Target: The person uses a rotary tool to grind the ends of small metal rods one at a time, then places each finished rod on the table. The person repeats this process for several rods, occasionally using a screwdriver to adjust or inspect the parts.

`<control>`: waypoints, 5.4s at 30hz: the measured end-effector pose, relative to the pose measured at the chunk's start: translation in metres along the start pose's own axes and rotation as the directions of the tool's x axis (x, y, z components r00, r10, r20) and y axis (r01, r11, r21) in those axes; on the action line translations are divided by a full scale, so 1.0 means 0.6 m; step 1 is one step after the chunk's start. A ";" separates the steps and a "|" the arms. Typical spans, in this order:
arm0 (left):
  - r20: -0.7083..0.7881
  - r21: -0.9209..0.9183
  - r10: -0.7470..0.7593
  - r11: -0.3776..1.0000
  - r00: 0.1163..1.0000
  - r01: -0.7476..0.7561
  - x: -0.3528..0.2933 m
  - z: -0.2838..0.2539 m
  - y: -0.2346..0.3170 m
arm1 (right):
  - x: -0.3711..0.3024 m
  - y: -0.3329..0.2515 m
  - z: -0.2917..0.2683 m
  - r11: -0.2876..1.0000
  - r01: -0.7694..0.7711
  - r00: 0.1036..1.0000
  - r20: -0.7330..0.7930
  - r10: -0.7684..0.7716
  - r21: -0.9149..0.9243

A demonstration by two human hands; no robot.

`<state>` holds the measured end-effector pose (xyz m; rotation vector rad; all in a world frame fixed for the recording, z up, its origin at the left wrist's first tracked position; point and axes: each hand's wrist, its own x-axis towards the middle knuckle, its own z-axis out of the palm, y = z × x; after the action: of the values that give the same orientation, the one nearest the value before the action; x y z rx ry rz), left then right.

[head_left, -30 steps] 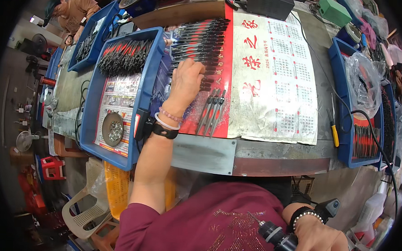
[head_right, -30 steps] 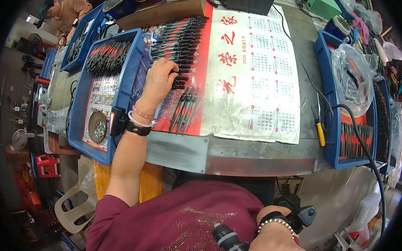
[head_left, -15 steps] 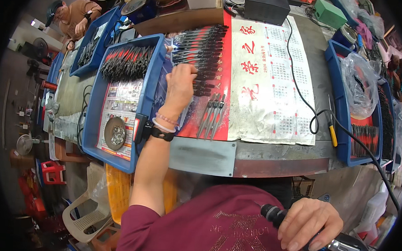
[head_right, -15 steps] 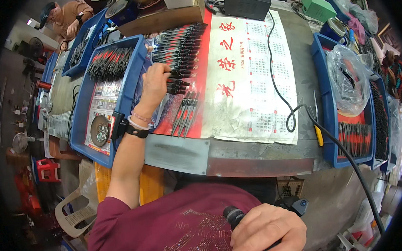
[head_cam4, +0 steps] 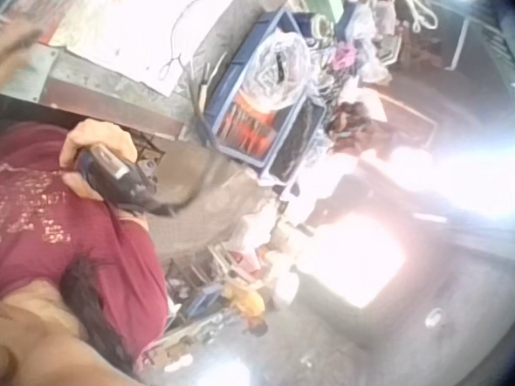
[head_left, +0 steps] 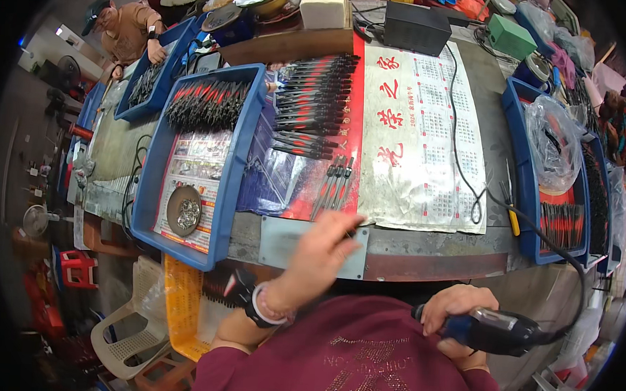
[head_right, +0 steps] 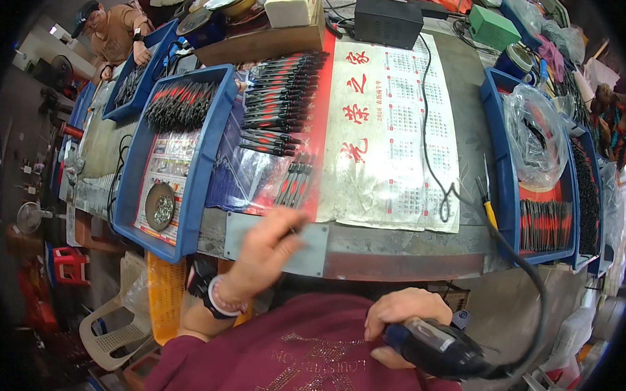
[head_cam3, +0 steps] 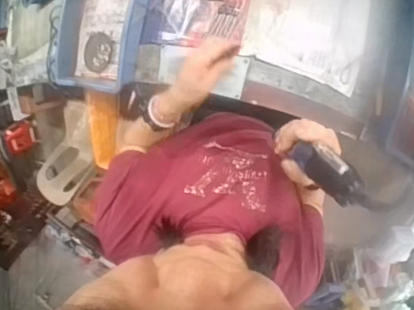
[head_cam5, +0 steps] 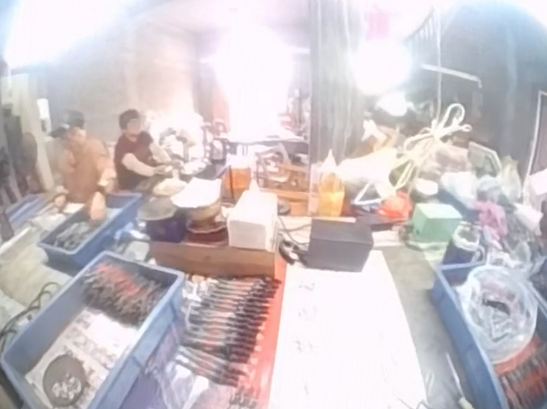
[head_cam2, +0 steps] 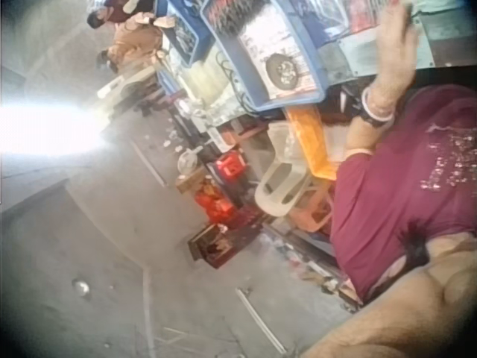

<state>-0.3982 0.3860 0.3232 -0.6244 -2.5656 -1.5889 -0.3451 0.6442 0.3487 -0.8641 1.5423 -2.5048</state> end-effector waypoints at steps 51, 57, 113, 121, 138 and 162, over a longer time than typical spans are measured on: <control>0.695 -0.719 -0.452 -0.463 0.559 0.519 -0.170 0.196 -0.054 | -0.018 0.108 -0.023 0.541 -0.771 0.634 -0.324 0.702 -0.335; 0.645 -0.764 -0.515 -0.412 0.564 0.497 -0.166 0.199 -0.043 | -0.014 0.115 -0.022 0.497 -0.736 0.659 -0.321 0.680 -0.459; 0.590 -0.759 -0.561 -0.141 0.581 0.635 -0.152 0.168 -0.025 | 0.034 0.054 0.015 0.978 0.123 0.971 0.222 -0.084 -0.167; 0.612 -0.746 -0.564 -0.178 0.555 0.641 -0.154 0.171 -0.027 | 0.034 0.084 0.032 0.966 0.134 0.976 0.197 -0.091 -0.219; 0.640 -0.720 -0.559 -0.196 0.528 0.666 -0.152 0.167 -0.028 | 0.040 0.094 0.032 0.980 0.098 0.982 0.176 -0.067 -0.174; 0.634 -0.712 -0.599 -0.204 0.489 0.672 -0.153 0.173 -0.028 | 0.070 0.093 0.012 0.984 -0.031 0.979 0.195 0.066 -0.178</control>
<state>-0.3036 0.4418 0.2365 1.1030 -1.3810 -3.5152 -0.3891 0.5966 0.3215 -1.0508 1.7089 -2.1961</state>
